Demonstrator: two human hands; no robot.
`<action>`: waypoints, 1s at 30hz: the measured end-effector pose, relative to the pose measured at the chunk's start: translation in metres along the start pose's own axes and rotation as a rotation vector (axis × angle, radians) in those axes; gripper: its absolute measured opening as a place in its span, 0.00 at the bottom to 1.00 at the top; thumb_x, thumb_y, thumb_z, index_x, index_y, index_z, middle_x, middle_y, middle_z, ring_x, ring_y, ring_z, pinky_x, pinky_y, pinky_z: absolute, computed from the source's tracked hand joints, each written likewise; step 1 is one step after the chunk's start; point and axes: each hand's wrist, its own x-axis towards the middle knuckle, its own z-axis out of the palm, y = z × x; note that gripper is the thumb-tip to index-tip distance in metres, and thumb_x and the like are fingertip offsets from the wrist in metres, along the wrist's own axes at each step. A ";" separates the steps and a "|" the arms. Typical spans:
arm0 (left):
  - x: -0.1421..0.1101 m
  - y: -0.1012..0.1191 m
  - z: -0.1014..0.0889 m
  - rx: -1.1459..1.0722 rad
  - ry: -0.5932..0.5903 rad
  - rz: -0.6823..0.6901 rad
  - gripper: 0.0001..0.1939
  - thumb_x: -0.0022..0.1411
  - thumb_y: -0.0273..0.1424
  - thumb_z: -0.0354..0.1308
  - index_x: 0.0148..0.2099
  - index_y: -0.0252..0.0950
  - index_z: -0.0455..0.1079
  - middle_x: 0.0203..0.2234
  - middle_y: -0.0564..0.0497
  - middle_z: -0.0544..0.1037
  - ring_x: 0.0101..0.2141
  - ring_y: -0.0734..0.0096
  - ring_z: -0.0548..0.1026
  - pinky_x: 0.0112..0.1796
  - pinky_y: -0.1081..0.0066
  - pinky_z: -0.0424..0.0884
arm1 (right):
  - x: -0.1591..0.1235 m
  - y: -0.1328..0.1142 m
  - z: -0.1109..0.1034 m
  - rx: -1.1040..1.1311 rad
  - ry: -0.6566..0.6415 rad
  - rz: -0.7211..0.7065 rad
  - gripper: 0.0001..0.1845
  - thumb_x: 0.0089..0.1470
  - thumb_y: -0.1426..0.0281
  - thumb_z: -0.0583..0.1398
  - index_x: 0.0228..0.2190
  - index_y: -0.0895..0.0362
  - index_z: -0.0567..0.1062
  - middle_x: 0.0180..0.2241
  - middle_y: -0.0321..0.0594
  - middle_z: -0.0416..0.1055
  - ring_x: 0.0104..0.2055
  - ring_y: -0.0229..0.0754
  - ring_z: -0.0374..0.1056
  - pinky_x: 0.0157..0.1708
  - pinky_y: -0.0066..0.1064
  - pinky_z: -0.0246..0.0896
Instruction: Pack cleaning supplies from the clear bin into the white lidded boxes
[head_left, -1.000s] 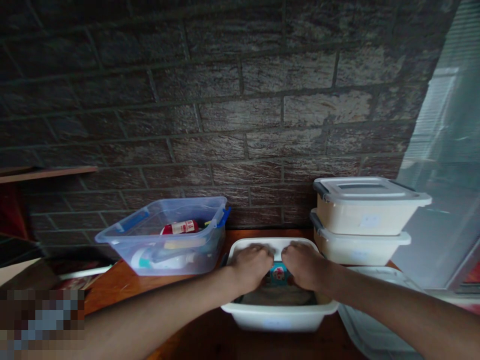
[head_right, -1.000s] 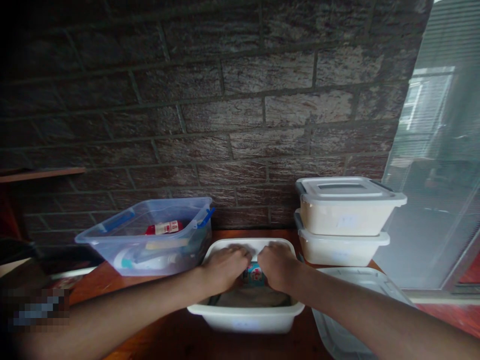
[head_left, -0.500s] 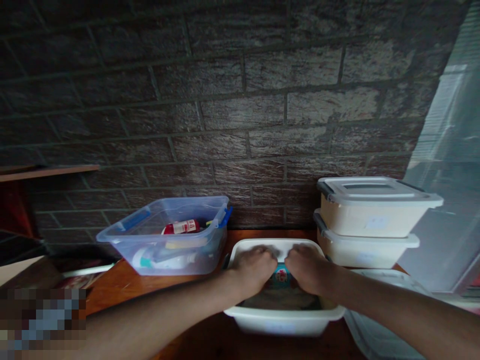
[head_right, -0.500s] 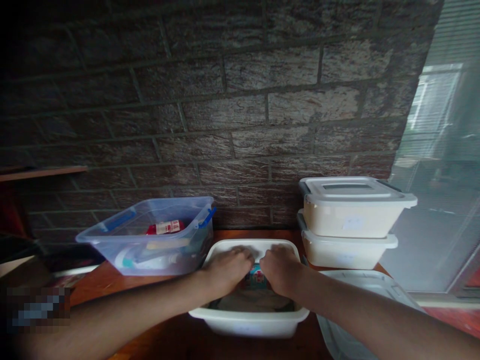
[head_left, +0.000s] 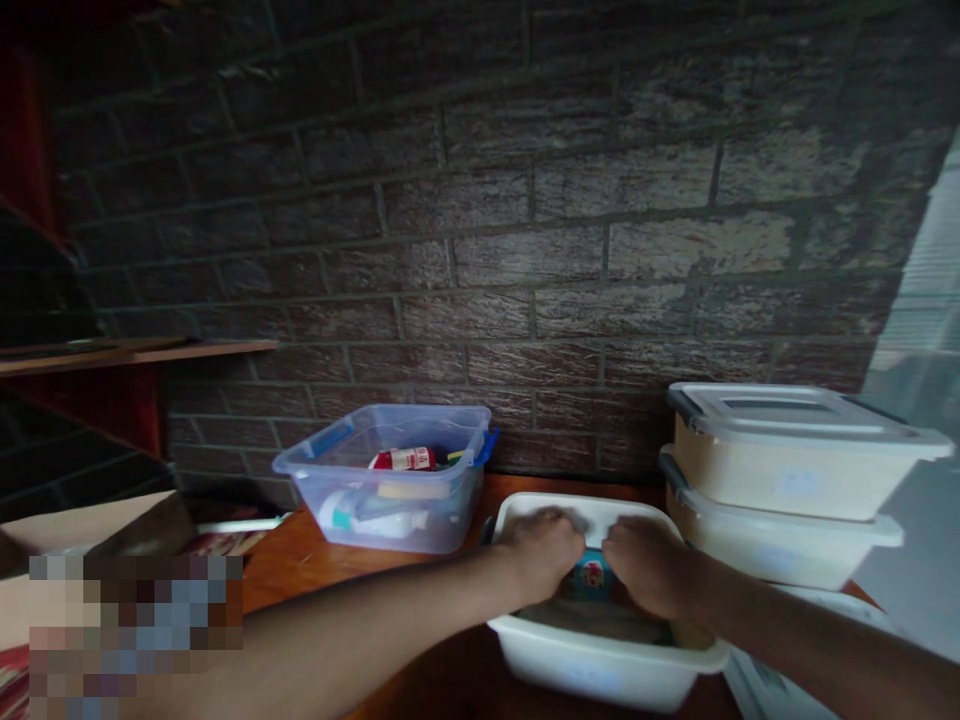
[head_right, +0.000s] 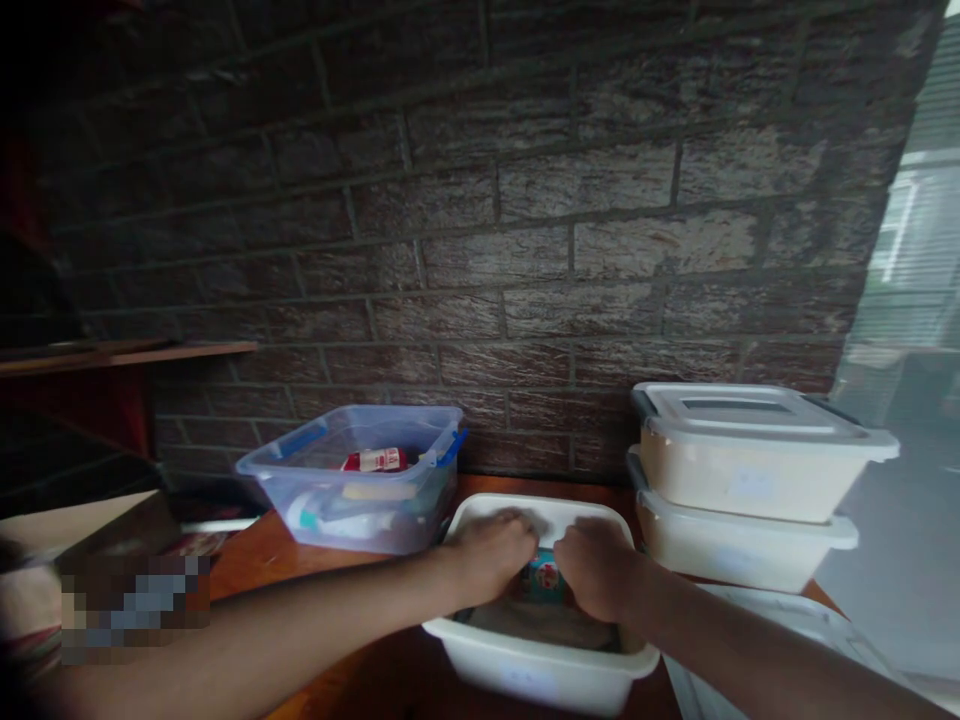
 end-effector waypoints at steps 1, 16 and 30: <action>-0.001 0.001 -0.002 0.024 -0.017 -0.025 0.11 0.52 0.20 0.59 0.38 0.30 0.80 0.36 0.33 0.82 0.41 0.39 0.81 0.35 0.52 0.80 | 0.000 0.001 0.001 0.003 0.004 -0.005 0.13 0.53 0.73 0.60 0.38 0.64 0.82 0.39 0.57 0.80 0.43 0.58 0.76 0.44 0.41 0.67; -0.058 -0.040 -0.110 -0.128 0.169 -0.005 0.16 0.69 0.39 0.54 0.46 0.37 0.80 0.35 0.47 0.84 0.36 0.66 0.81 0.35 0.73 0.69 | 0.001 0.000 -0.041 0.133 0.214 0.072 0.09 0.58 0.68 0.58 0.30 0.57 0.77 0.34 0.49 0.77 0.37 0.52 0.74 0.34 0.36 0.57; -0.106 -0.211 -0.111 -0.252 -0.359 -0.618 0.18 0.68 0.37 0.60 0.56 0.34 0.71 0.51 0.45 0.76 0.46 0.59 0.77 0.44 0.57 0.77 | 0.141 -0.039 -0.145 0.340 0.482 -0.039 0.09 0.58 0.63 0.62 0.33 0.55 0.79 0.33 0.43 0.80 0.34 0.44 0.75 0.32 0.30 0.58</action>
